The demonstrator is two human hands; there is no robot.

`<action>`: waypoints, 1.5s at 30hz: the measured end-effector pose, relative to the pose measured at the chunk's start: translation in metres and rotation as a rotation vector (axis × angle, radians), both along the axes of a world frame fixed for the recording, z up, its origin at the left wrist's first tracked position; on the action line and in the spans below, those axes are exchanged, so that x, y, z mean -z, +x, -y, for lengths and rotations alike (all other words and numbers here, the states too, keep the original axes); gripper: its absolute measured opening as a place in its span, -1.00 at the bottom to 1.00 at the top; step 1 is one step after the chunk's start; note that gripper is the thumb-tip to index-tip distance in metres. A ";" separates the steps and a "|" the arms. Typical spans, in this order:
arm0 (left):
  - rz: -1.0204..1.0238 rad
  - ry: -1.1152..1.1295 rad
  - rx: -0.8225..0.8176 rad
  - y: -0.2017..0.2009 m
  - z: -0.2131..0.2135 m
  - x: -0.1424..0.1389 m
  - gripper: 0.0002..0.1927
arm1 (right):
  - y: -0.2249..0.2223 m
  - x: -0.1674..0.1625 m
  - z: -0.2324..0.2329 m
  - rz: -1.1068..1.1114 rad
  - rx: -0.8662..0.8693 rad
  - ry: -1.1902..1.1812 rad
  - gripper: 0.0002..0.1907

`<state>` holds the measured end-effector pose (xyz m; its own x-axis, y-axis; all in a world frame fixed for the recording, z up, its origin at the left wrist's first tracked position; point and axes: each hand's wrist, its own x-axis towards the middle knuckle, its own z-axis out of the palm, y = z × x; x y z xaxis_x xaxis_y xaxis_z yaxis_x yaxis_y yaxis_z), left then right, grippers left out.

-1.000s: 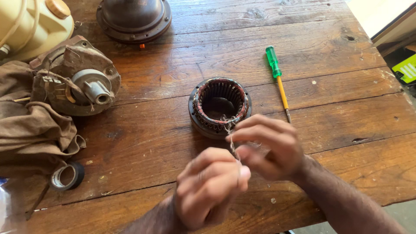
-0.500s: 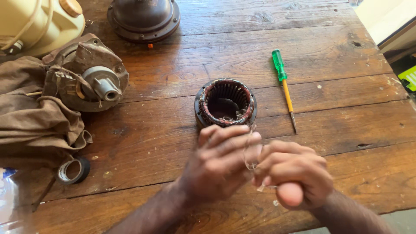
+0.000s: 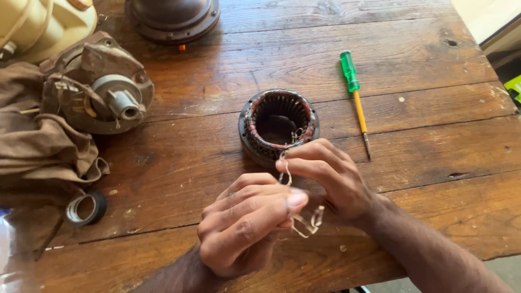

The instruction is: The person removes old wire windings from an electric motor stator on a wooden workbench. They pry at the winding with a screwdriver, pull strands of wire out by hand, and work the loosened wire free from the slots around the stator.

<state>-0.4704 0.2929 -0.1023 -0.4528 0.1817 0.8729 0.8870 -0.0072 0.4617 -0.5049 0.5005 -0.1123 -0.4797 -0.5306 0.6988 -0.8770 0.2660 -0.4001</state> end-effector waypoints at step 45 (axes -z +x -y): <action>0.024 -0.597 -0.347 -0.038 -0.011 0.049 -0.41 | 0.023 -0.002 0.001 0.759 -0.226 -0.770 -0.75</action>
<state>-0.5081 0.3040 -0.1518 -0.5896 0.4689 0.6577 0.7815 0.5369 0.3178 -0.4823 0.4997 -0.1099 -0.8710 -0.2092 0.4445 -0.3301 -0.4210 -0.8449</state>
